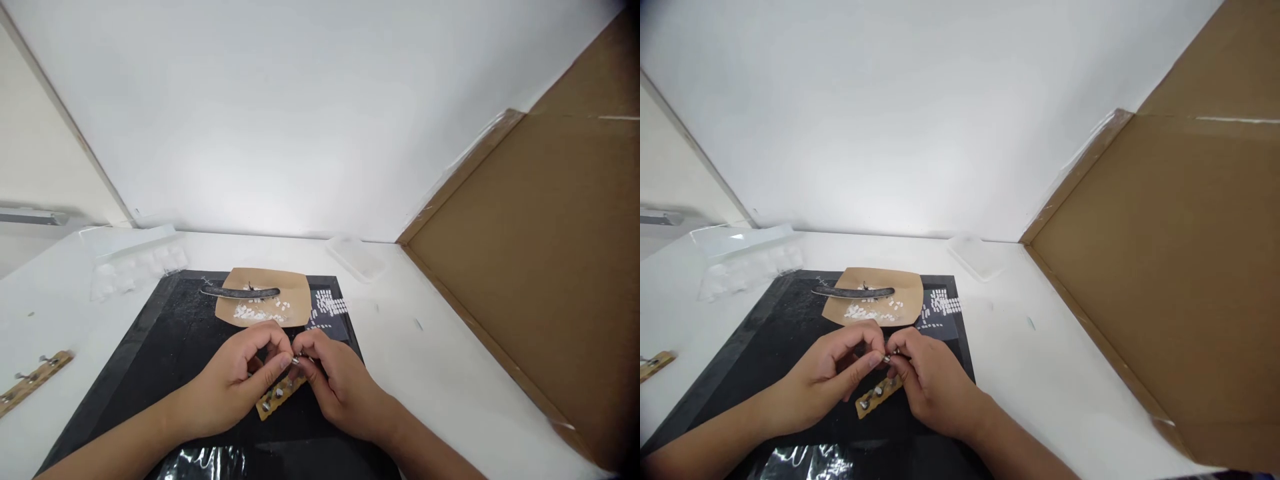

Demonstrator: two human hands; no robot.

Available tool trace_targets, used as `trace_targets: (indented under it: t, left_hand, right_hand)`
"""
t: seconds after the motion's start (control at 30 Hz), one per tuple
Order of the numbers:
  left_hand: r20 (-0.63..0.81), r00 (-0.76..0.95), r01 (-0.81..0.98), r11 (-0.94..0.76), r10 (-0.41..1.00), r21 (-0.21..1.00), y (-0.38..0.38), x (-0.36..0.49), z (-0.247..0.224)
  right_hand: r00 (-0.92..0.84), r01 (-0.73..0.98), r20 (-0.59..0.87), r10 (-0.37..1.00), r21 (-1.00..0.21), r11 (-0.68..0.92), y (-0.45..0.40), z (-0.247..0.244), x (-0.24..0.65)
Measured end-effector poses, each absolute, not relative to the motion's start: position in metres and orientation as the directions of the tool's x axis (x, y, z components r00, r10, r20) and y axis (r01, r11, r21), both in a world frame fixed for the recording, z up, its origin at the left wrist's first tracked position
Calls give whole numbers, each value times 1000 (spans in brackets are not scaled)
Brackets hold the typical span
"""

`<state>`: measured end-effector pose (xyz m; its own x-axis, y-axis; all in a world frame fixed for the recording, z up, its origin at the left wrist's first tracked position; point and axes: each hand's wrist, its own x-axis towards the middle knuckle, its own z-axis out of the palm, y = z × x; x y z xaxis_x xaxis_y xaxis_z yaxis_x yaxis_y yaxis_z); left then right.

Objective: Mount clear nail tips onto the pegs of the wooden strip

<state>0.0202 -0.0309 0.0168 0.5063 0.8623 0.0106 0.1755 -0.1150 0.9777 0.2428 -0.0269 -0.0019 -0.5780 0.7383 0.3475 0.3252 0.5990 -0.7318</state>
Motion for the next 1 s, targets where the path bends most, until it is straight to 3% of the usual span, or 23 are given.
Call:
trace_targets:
  t: [0.13,0.3,0.47,0.67,0.8,1.0]
  left_hand:
    - [35,532,212,-173,846,962,-26,18,14]
    - [68,540,300,-267,839,916,-27,17,15]
    - [171,618,308,-435,768,846,-29,16,12]
    - [212,537,379,-459,816,804,-24,14,5]
    - [343,459,504,-559,819,659,-13,8,2]
    - [594,372,618,-668,713,415,5,-9,-1]
  right_hand:
    - [-557,379,387,735,-670,639,-24,-2,245]
    - [-527,277,490,695,-674,685,-17,2,251]
    - [-573,274,378,727,-748,605,-11,3,258]
    - [-581,293,314,751,-780,553,-10,8,259]
    - [-593,334,270,759,-775,536,-7,11,263]
    - [-563,459,174,808,-747,480,4,14,281]
